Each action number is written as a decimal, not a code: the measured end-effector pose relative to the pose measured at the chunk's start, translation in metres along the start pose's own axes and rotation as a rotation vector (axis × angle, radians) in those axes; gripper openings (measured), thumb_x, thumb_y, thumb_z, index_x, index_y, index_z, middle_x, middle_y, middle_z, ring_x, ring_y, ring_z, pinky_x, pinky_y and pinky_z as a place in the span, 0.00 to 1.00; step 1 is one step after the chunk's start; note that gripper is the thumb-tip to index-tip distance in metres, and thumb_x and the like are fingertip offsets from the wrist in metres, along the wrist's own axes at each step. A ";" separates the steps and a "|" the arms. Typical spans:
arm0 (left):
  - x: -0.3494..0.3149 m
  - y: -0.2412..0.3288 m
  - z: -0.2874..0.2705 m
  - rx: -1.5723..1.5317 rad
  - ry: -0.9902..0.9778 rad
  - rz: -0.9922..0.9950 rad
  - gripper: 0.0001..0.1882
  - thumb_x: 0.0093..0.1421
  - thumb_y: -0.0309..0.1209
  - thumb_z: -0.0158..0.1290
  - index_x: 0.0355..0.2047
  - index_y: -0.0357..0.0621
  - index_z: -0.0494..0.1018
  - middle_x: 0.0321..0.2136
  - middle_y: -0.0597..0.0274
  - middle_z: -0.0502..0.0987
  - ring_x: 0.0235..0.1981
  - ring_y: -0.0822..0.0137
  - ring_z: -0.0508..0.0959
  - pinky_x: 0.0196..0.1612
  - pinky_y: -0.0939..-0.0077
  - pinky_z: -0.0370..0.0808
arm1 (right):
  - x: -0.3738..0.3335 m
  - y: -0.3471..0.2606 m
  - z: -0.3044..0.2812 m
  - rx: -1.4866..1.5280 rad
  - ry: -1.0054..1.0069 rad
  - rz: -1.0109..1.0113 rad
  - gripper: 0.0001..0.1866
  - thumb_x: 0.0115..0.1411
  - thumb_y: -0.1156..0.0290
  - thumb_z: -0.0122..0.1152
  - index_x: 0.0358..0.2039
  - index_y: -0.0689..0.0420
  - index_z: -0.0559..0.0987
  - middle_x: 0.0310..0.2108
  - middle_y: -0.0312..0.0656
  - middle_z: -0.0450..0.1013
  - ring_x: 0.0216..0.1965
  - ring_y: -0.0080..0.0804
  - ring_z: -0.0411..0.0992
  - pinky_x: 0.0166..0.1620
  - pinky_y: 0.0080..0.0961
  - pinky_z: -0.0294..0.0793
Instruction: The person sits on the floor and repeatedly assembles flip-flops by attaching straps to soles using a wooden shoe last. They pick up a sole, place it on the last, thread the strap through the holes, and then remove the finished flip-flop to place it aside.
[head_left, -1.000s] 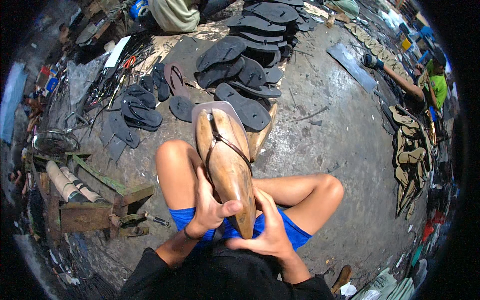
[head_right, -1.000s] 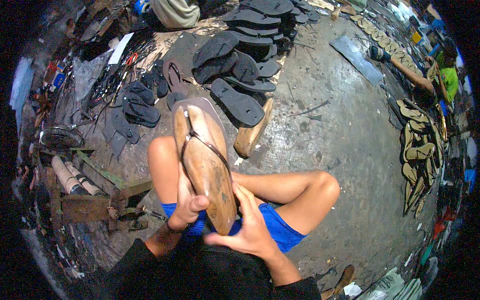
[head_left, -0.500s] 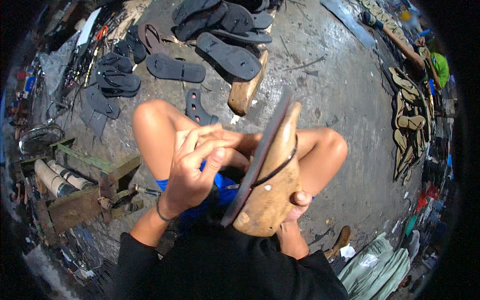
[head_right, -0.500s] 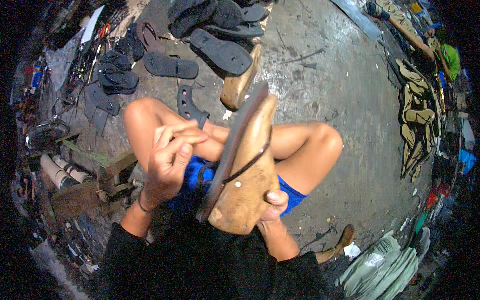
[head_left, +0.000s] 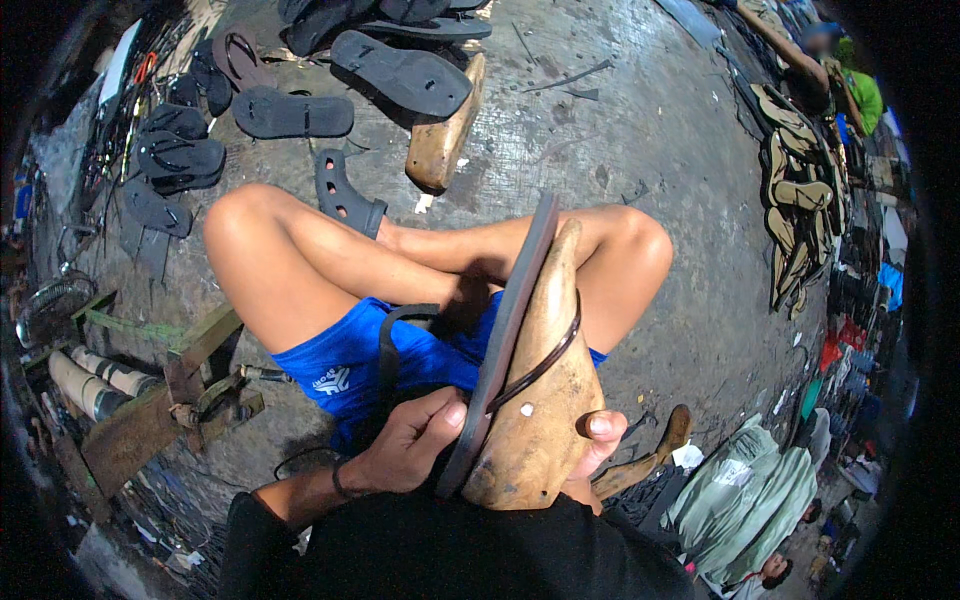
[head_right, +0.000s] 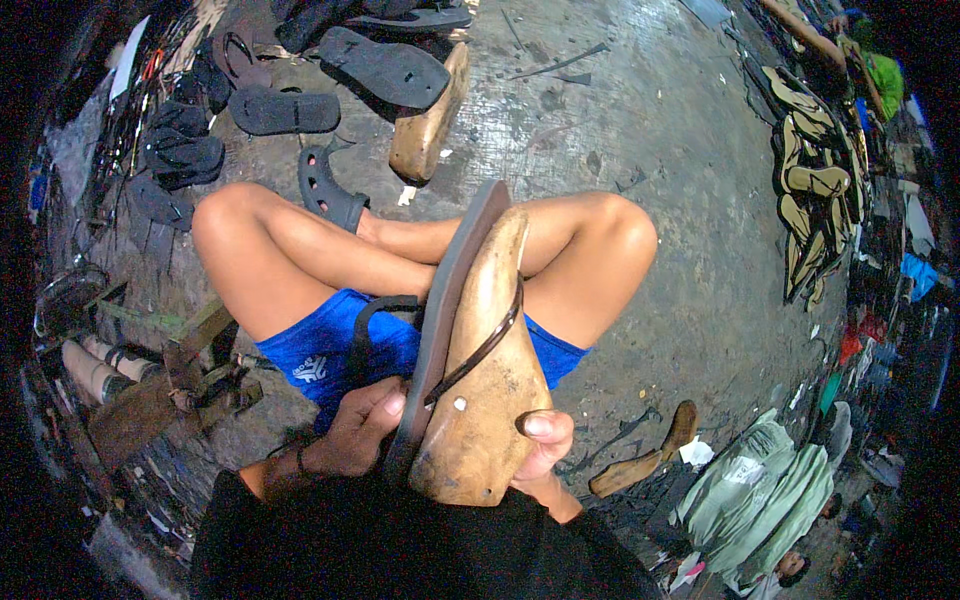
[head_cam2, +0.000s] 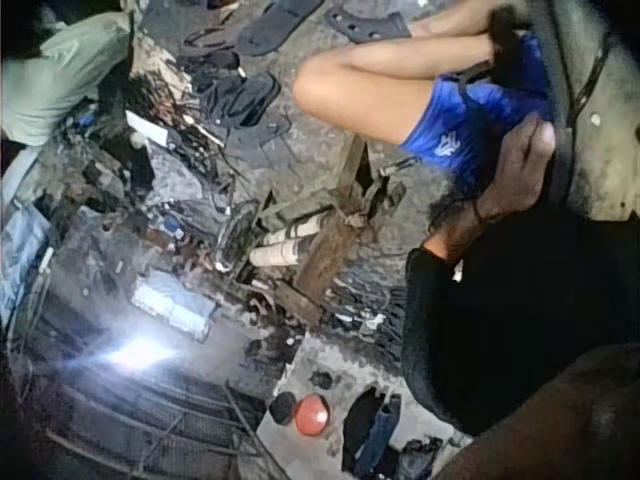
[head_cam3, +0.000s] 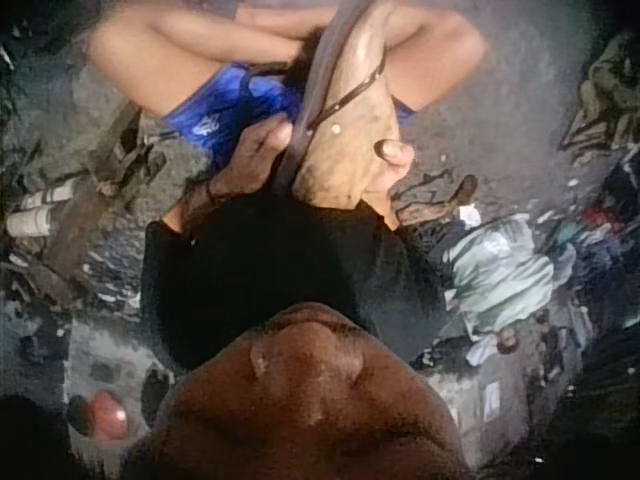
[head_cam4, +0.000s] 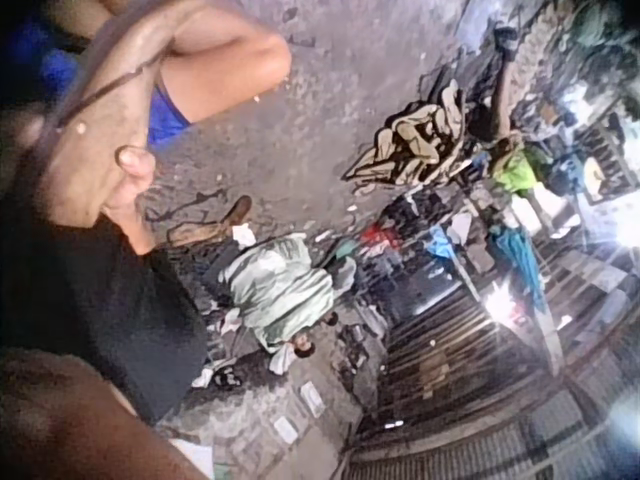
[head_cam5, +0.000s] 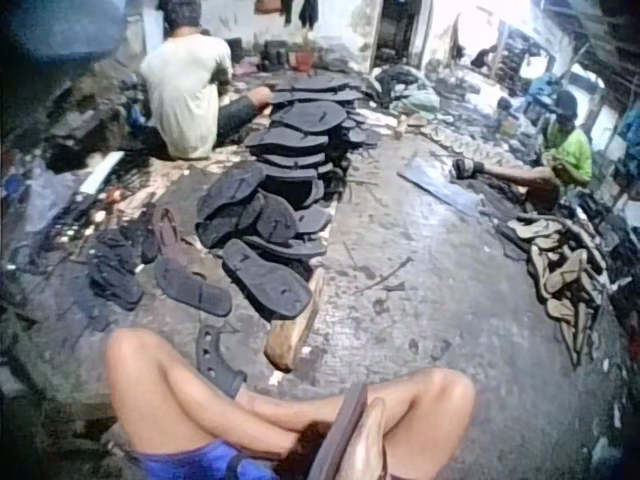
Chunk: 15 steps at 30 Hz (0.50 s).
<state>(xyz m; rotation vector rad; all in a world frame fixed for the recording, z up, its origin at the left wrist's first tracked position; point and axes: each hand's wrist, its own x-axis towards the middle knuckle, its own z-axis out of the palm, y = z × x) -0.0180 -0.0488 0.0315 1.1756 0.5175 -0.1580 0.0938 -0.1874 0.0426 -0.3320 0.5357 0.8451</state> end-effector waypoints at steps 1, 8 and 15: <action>-0.003 -0.003 0.000 -0.018 0.001 -0.023 0.18 0.75 0.38 0.37 0.32 0.41 0.68 0.25 0.69 0.66 0.29 0.79 0.64 0.34 0.77 0.67 | 0.000 -0.002 -0.002 0.003 0.011 0.015 0.48 0.43 0.59 0.58 0.66 0.65 0.60 0.57 0.59 0.70 0.54 0.52 0.72 0.59 0.47 0.71; -0.012 -0.007 -0.005 -0.233 -0.040 -0.142 0.16 0.74 0.39 0.42 0.32 0.43 0.69 0.28 0.73 0.69 0.31 0.80 0.65 0.36 0.80 0.67 | 0.004 -0.006 -0.012 0.016 -0.198 0.079 0.50 0.43 0.58 0.61 0.67 0.66 0.57 0.60 0.58 0.66 0.59 0.51 0.68 0.63 0.45 0.66; 0.032 -0.018 -0.009 -0.570 -0.141 -0.045 0.36 0.64 0.48 0.57 0.63 0.39 0.59 0.59 0.61 0.64 0.58 0.70 0.65 0.60 0.69 0.64 | 0.063 -0.026 -0.012 -0.632 -0.249 0.006 0.53 0.48 0.57 0.65 0.69 0.67 0.52 0.63 0.53 0.62 0.64 0.45 0.62 0.66 0.39 0.60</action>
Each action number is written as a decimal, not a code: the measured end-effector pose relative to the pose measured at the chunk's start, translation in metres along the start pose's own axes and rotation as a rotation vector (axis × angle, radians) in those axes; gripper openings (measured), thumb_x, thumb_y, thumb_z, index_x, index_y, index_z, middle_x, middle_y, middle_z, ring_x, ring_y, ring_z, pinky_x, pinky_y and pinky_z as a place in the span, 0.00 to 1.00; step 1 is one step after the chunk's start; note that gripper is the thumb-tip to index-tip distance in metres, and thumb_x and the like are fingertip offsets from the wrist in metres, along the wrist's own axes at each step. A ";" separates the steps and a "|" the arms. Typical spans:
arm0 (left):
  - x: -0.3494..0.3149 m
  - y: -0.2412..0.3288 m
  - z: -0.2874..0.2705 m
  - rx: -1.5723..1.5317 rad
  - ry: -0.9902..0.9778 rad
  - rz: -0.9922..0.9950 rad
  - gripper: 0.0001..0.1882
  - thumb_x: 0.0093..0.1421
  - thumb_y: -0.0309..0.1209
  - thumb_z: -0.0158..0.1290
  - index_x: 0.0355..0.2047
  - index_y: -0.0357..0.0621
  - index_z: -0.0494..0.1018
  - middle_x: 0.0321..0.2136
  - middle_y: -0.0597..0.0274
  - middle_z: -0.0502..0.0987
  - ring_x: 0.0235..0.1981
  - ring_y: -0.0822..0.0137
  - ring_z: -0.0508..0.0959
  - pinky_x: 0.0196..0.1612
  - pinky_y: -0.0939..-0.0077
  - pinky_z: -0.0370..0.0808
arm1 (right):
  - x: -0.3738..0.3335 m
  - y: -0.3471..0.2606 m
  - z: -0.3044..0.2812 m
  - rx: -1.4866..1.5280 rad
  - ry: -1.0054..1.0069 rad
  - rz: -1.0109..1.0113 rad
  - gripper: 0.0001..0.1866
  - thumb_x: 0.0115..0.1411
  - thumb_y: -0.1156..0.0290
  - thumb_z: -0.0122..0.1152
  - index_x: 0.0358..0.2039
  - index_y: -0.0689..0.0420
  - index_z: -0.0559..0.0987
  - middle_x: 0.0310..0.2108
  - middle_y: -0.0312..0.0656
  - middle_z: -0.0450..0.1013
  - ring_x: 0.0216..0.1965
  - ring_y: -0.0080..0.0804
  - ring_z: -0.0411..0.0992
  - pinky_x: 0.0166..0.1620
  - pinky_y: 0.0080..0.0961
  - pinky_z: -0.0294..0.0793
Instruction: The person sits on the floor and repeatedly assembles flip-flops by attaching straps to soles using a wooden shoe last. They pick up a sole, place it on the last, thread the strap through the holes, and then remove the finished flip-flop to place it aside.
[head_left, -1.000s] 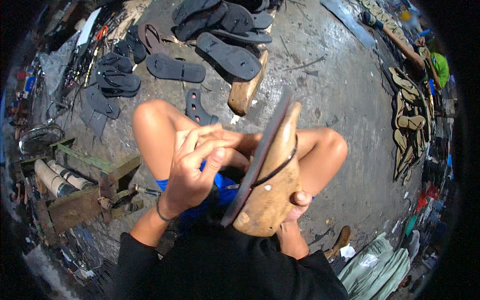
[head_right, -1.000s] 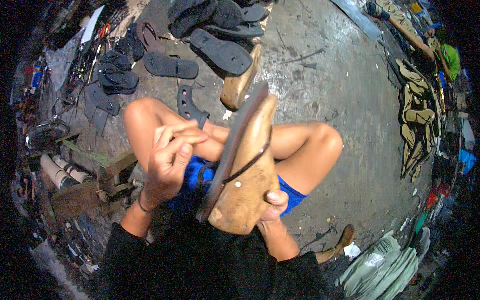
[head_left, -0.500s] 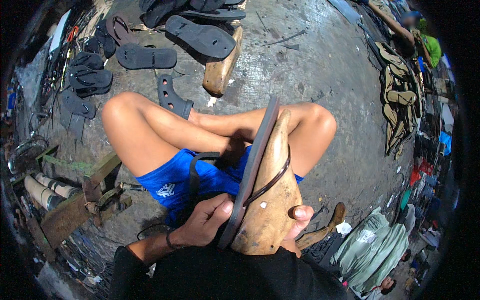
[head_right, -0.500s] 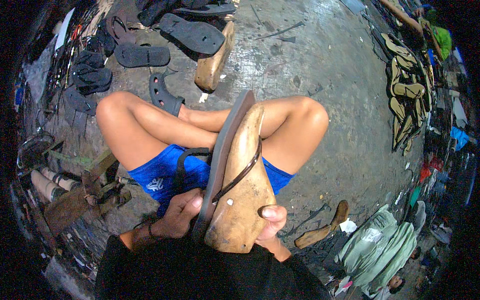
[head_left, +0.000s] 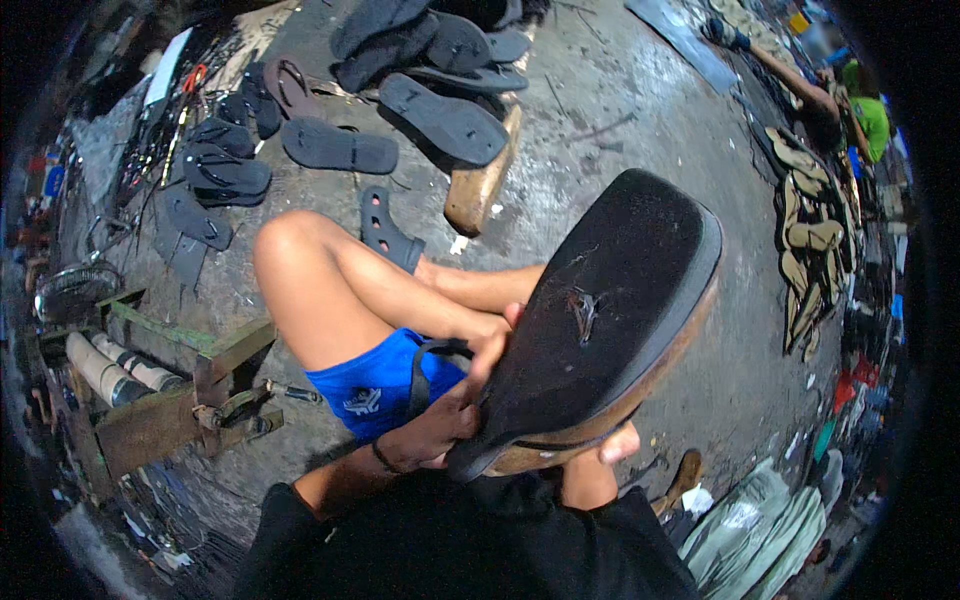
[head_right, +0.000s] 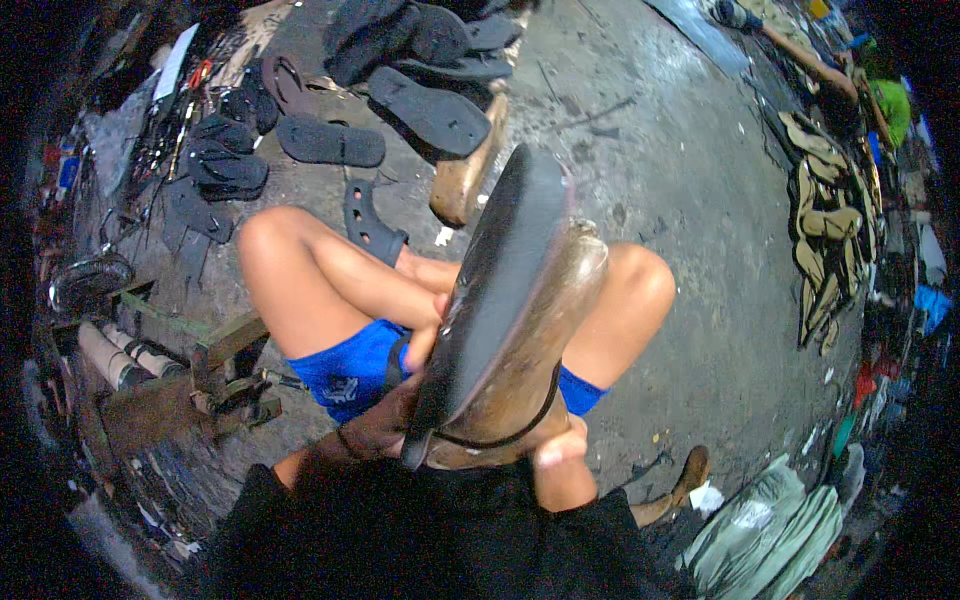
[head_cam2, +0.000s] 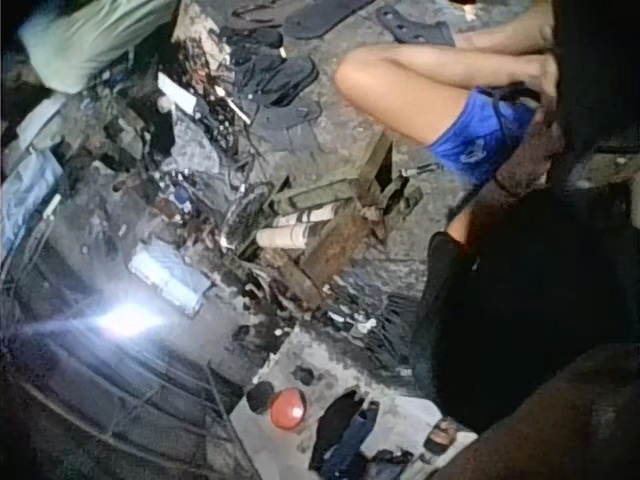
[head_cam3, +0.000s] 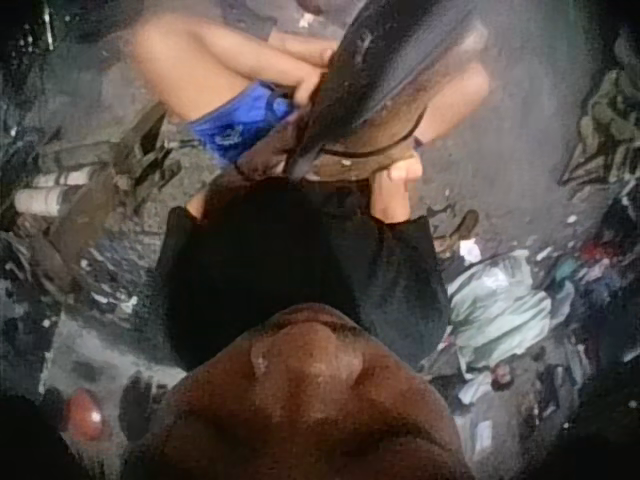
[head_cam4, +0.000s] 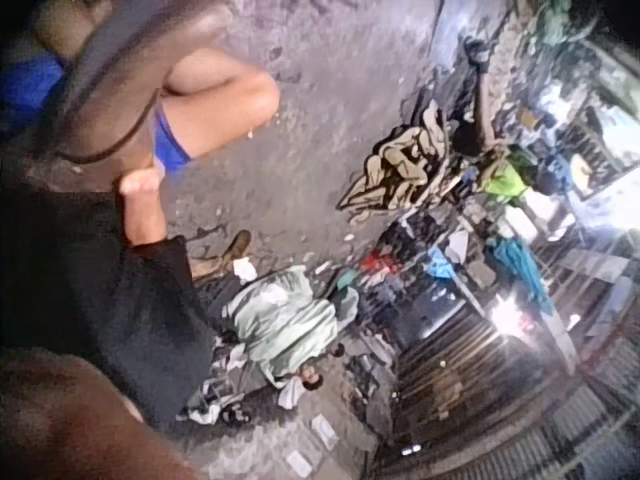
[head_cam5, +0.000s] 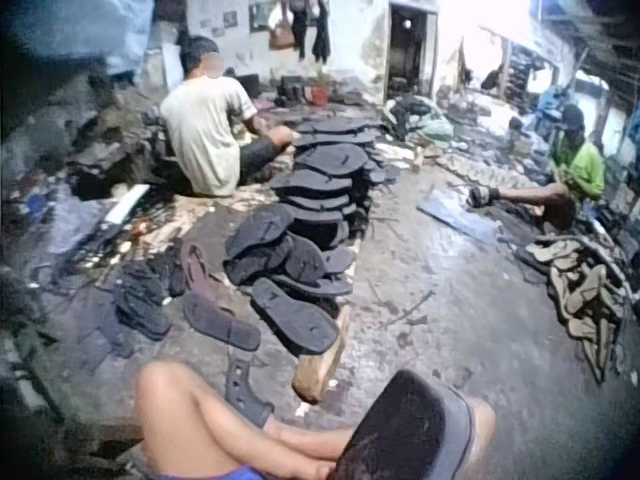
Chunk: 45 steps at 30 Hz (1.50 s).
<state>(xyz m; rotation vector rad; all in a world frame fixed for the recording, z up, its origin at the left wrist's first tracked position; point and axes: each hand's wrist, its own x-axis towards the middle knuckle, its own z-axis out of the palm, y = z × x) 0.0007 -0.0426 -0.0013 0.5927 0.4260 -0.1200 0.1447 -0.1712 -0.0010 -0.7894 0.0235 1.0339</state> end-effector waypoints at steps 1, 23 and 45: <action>0.001 0.016 -0.002 0.138 0.028 0.083 0.40 0.63 0.49 0.58 0.65 0.37 0.56 0.60 0.60 0.64 0.59 0.69 0.65 0.62 0.69 0.62 | 0.012 -0.002 -0.004 -0.174 -0.028 -0.024 0.53 0.48 0.56 0.65 0.69 0.67 0.52 0.64 0.52 0.61 0.64 0.44 0.61 0.66 0.38 0.59; -0.013 0.040 -0.090 -0.005 0.299 0.148 0.35 0.60 0.25 0.56 0.66 0.30 0.56 0.58 0.56 0.69 0.60 0.67 0.68 0.65 0.71 0.61 | 0.070 0.086 0.018 -0.862 -0.217 -0.068 0.56 0.51 0.75 0.73 0.69 0.61 0.41 0.59 0.51 0.60 0.58 0.38 0.65 0.60 0.35 0.65; 0.079 0.147 -0.059 -0.325 -0.092 0.505 0.47 0.64 0.69 0.31 0.65 0.40 0.59 0.54 0.34 0.72 0.45 0.44 0.81 0.49 0.55 0.81 | 0.135 -0.012 -0.067 -1.295 0.386 -0.486 0.31 0.61 0.64 0.63 0.61 0.63 0.65 0.54 0.57 0.72 0.56 0.49 0.71 0.58 0.37 0.69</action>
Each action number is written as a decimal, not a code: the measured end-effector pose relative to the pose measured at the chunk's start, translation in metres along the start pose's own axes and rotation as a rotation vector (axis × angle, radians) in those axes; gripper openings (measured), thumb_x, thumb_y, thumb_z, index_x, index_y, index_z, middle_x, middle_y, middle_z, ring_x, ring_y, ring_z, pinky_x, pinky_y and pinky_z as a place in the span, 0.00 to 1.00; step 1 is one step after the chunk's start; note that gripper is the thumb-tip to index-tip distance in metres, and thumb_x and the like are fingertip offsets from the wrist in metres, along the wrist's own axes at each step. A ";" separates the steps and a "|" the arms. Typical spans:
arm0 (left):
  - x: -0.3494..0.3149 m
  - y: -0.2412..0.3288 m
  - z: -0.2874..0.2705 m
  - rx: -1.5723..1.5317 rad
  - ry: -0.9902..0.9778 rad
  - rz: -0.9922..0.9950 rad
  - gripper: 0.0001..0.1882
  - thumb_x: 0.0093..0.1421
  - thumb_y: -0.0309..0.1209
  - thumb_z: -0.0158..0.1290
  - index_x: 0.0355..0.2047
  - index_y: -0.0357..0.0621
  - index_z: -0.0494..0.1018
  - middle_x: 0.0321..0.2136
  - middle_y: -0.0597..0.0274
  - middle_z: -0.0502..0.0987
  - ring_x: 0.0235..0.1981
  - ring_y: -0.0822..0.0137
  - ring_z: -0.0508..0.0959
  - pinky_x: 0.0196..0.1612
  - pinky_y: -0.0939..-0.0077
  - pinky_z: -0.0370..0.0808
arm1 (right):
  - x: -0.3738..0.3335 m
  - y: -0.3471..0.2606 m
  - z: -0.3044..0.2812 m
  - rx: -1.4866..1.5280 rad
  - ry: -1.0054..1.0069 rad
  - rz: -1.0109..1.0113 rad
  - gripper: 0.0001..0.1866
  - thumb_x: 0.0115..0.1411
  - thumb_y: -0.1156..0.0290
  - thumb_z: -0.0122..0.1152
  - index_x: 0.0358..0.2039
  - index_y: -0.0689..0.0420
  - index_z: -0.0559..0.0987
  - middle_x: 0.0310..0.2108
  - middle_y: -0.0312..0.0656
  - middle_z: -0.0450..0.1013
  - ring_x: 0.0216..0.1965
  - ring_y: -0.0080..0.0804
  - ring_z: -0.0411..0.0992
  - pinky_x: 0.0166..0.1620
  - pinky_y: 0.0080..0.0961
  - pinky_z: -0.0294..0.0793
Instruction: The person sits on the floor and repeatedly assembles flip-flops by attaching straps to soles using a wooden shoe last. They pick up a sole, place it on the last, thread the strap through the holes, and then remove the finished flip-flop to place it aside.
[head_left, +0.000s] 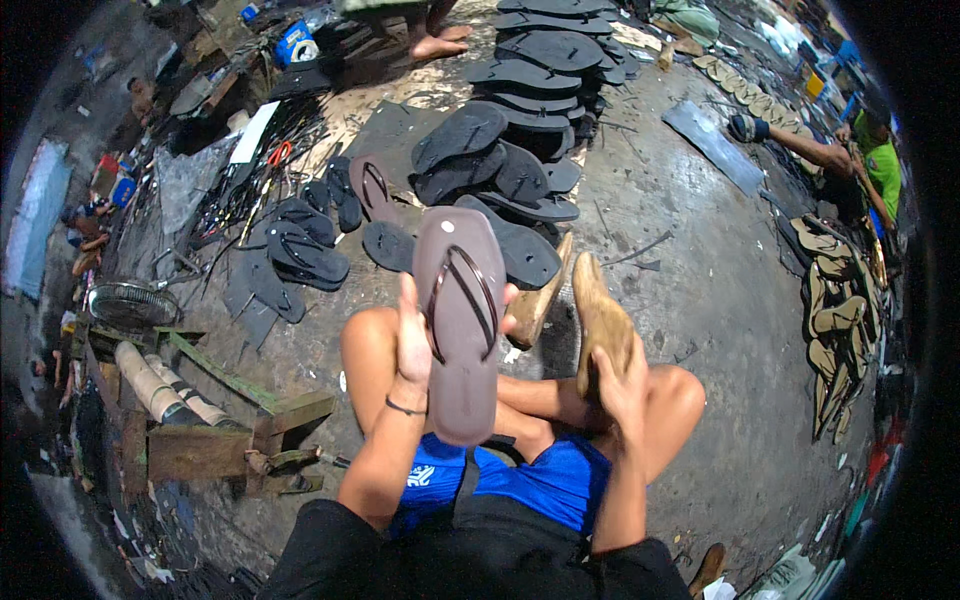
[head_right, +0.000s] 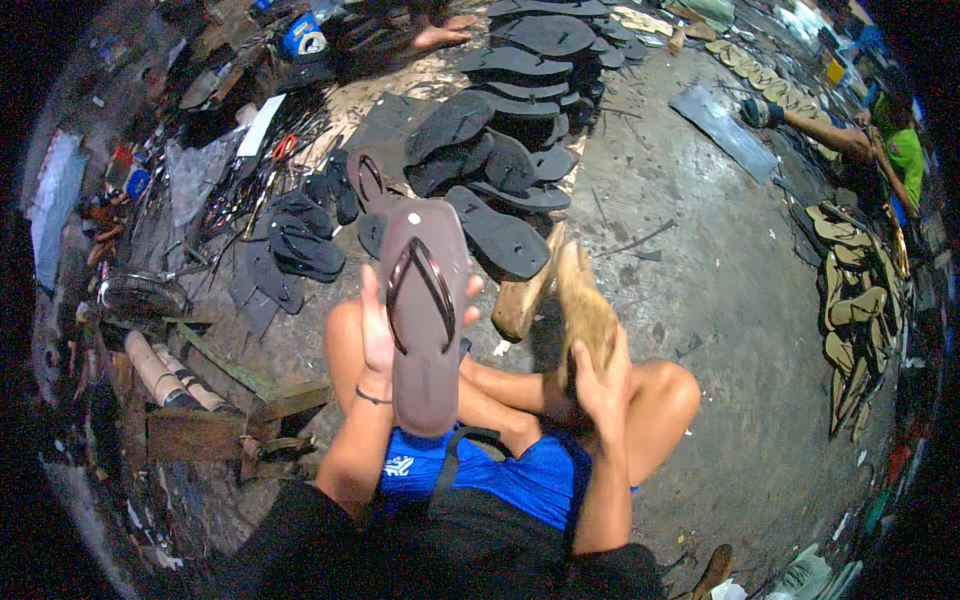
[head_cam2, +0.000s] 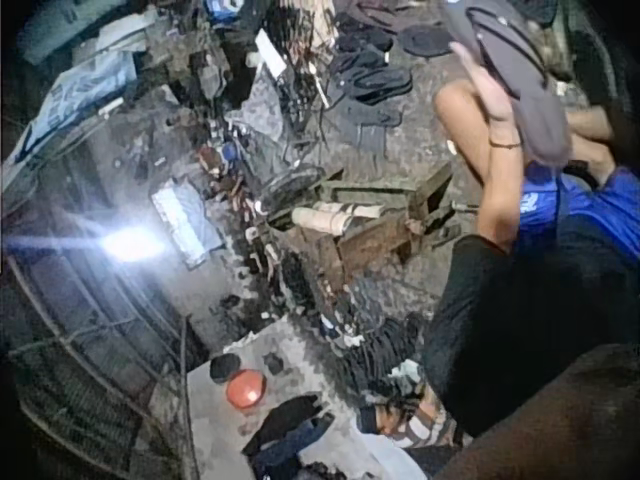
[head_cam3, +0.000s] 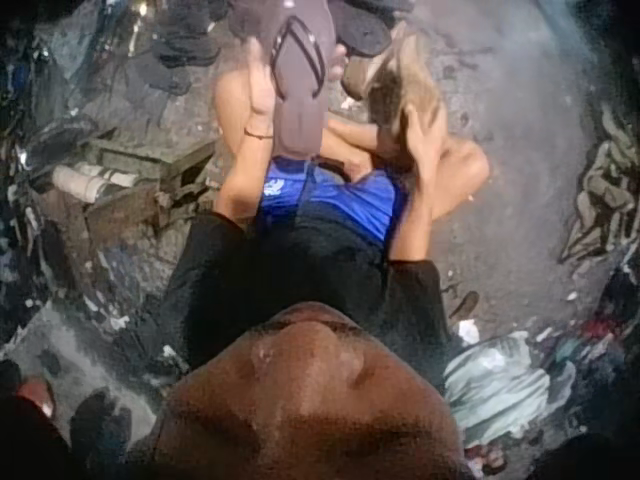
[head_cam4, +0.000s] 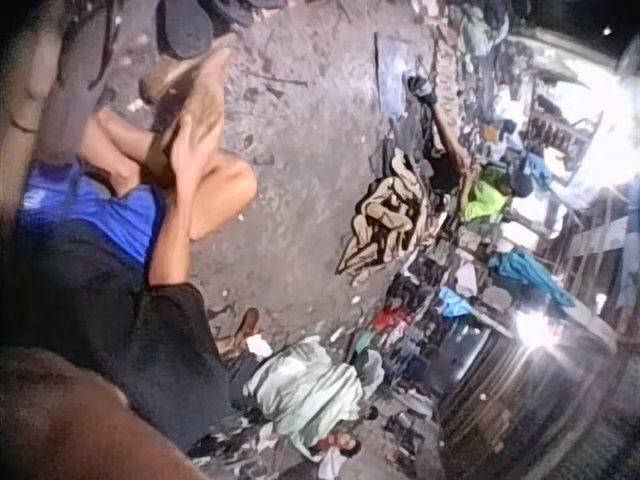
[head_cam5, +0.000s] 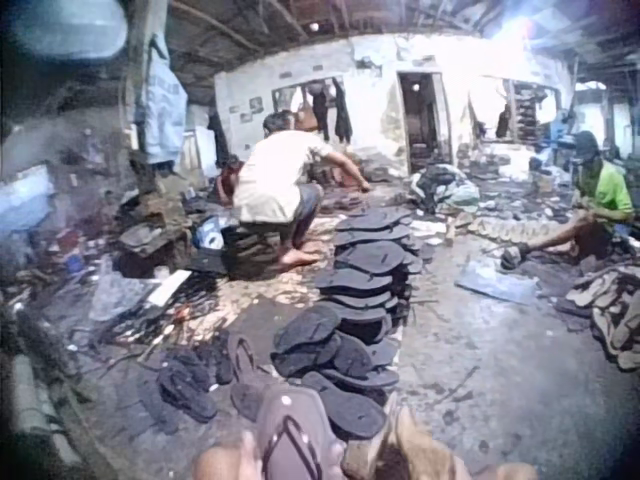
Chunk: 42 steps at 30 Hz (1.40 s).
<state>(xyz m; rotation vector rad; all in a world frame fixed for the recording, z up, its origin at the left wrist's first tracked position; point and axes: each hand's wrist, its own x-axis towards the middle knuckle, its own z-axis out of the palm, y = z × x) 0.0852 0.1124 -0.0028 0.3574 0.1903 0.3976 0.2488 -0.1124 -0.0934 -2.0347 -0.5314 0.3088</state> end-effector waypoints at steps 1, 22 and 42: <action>-0.006 -0.011 -0.001 0.004 -0.064 0.048 0.44 0.65 0.66 0.37 0.66 0.41 0.59 0.57 0.37 0.70 0.52 0.41 0.77 0.54 0.50 0.78 | 0.018 -0.004 0.018 -0.146 0.042 -0.027 0.32 0.60 0.67 0.62 0.62 0.63 0.65 0.54 0.61 0.71 0.57 0.57 0.69 0.60 0.41 0.67; -0.010 0.067 -0.057 0.583 0.506 0.245 0.17 0.62 0.27 0.57 0.51 0.38 0.71 0.43 0.58 0.80 0.49 0.67 0.77 0.55 0.70 0.74 | 0.162 0.019 0.130 -0.225 -0.254 -0.073 0.38 0.55 0.54 0.71 0.59 0.63 0.69 0.53 0.57 0.72 0.58 0.50 0.69 0.59 0.40 0.68; -0.040 -0.006 0.039 1.734 0.155 0.697 0.22 0.54 0.23 0.64 0.49 0.35 0.73 0.39 0.49 0.81 0.35 0.58 0.84 0.38 0.69 0.80 | -0.023 -0.144 0.031 0.537 -0.207 -0.347 0.21 0.58 0.73 0.69 0.50 0.63 0.73 0.41 0.42 0.75 0.41 0.30 0.76 0.47 0.26 0.75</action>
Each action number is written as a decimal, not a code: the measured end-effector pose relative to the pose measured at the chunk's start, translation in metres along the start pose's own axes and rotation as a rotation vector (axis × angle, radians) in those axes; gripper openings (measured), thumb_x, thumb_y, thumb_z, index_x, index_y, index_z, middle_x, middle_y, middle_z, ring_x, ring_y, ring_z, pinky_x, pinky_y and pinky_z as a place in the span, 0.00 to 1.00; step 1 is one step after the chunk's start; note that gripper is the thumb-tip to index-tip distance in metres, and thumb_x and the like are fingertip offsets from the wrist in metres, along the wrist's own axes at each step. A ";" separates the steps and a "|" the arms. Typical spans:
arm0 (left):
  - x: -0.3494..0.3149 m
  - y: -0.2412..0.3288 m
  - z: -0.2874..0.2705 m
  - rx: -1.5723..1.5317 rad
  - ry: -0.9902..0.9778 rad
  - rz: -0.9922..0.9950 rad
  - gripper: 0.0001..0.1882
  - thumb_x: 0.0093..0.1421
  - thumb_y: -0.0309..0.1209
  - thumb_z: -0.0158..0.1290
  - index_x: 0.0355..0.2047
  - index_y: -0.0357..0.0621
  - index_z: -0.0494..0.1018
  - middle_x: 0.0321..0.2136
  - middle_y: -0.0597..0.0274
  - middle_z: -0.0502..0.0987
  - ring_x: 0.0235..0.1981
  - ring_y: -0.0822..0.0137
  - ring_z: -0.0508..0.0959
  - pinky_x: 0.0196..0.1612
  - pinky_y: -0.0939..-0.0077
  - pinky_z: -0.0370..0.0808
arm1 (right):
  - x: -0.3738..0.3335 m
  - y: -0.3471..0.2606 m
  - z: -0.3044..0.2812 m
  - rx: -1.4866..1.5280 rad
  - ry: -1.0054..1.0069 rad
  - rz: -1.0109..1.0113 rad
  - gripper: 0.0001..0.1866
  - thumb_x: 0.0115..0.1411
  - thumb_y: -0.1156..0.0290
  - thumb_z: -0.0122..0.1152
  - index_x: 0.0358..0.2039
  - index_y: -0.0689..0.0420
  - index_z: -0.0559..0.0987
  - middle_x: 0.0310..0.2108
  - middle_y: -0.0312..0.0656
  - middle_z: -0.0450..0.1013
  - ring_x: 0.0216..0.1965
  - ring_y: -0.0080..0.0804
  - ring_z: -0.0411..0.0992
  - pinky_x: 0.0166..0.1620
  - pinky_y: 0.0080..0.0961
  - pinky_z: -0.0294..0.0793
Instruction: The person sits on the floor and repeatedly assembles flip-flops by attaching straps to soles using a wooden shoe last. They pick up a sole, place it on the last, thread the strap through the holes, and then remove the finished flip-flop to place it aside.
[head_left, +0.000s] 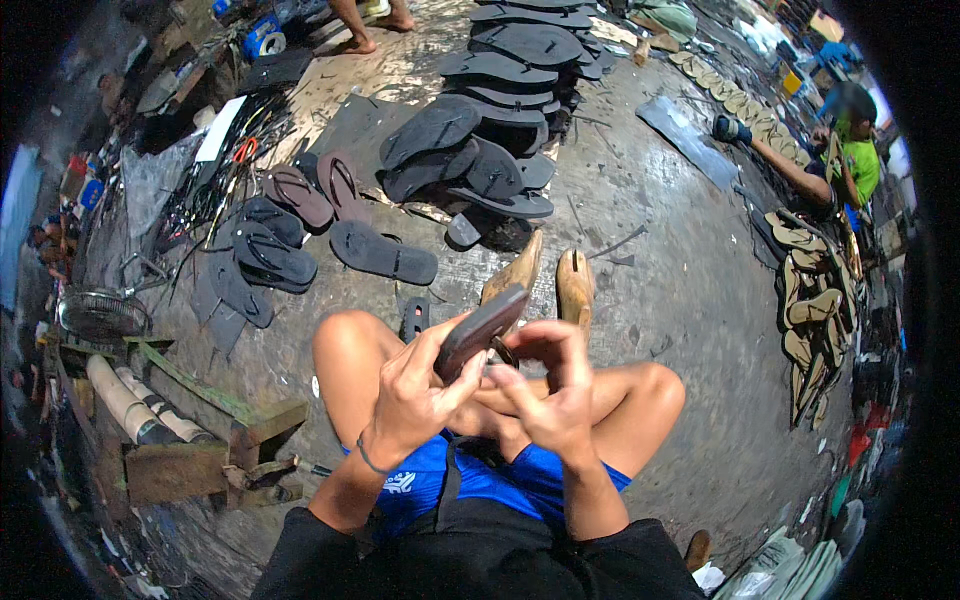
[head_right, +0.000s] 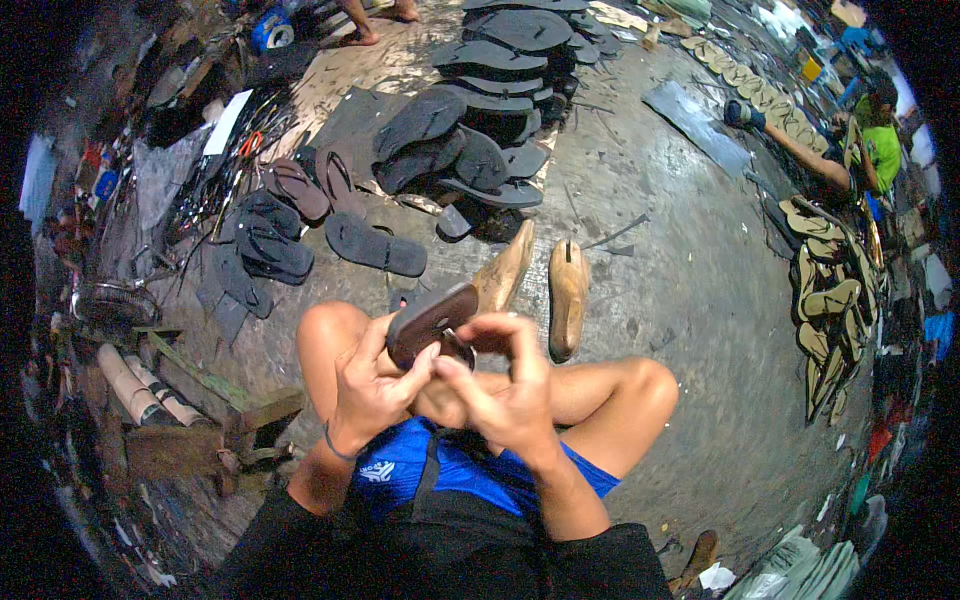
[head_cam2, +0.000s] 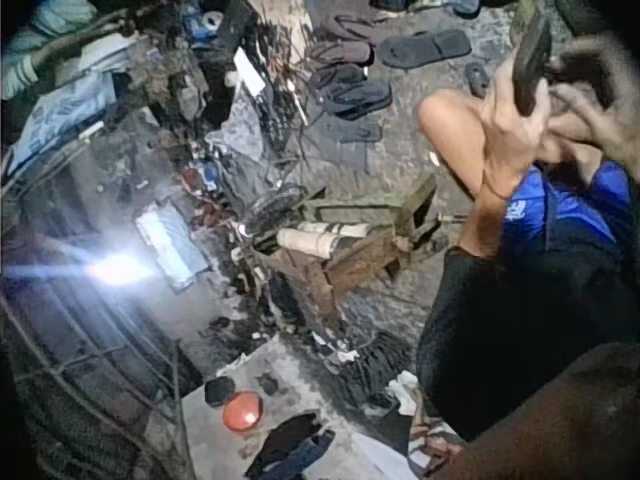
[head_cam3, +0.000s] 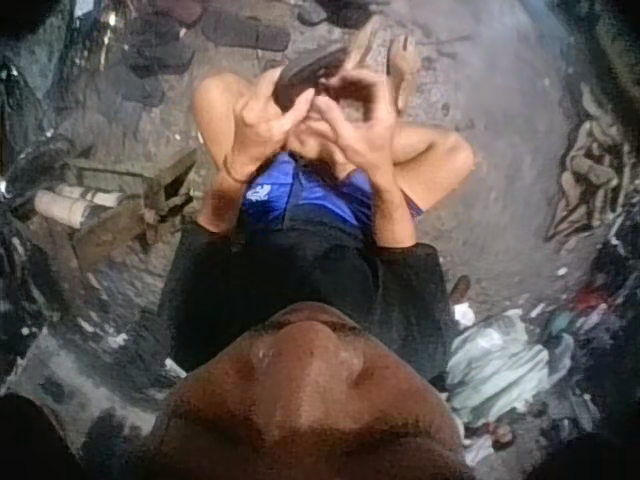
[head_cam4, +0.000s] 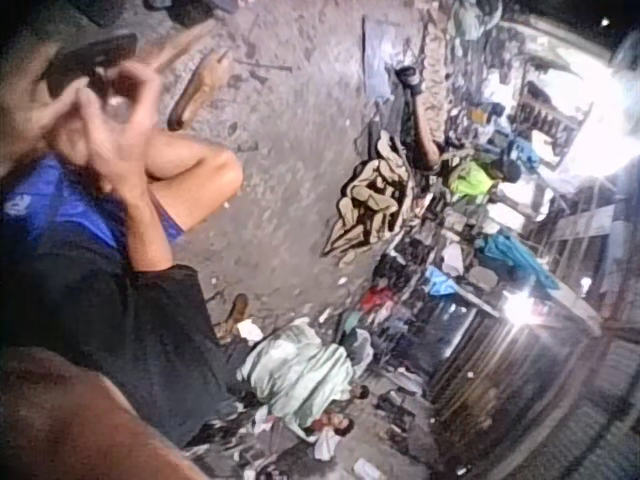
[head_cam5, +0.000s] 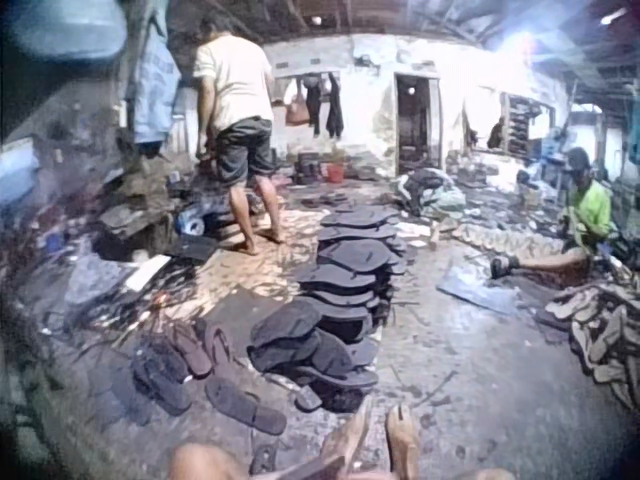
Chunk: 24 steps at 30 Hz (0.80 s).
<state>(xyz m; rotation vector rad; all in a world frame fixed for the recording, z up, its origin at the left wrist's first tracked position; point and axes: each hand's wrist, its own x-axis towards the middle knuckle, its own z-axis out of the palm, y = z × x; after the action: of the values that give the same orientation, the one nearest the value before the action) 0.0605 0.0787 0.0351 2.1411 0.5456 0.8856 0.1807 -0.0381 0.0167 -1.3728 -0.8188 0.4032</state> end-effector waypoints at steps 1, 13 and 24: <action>-0.007 0.002 0.000 -0.043 -0.014 -0.085 0.20 0.55 0.24 0.64 0.47 0.35 0.73 0.37 0.50 0.81 0.33 0.60 0.84 0.35 0.70 0.80 | -0.007 0.004 0.006 -0.086 -0.010 0.063 0.15 0.57 0.74 0.70 0.44 0.63 0.78 0.37 0.44 0.78 0.38 0.30 0.78 0.43 0.25 0.77; -0.036 0.032 -0.040 -0.160 -0.119 -0.179 0.21 0.47 0.20 0.67 0.42 0.36 0.74 0.36 0.55 0.81 0.38 0.62 0.83 0.44 0.70 0.79 | -0.023 -0.024 -0.009 -0.080 -0.058 -0.219 0.19 0.50 0.74 0.76 0.41 0.62 0.80 0.40 0.48 0.77 0.48 0.41 0.74 0.52 0.35 0.74; -0.054 0.015 -0.060 -0.221 -0.429 0.013 0.29 0.44 0.25 0.71 0.49 0.37 0.76 0.41 0.57 0.82 0.42 0.61 0.82 0.47 0.70 0.77 | -0.031 -0.013 -0.029 0.047 -0.644 -0.094 0.31 0.48 0.79 0.71 0.55 0.62 0.75 0.52 0.48 0.75 0.55 0.41 0.74 0.59 0.35 0.72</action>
<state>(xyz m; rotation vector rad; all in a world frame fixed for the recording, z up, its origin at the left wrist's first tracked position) -0.0184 0.0651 0.0531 2.0484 0.2049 0.4458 0.1782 -0.0827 0.0210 -1.1585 -1.3828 0.8064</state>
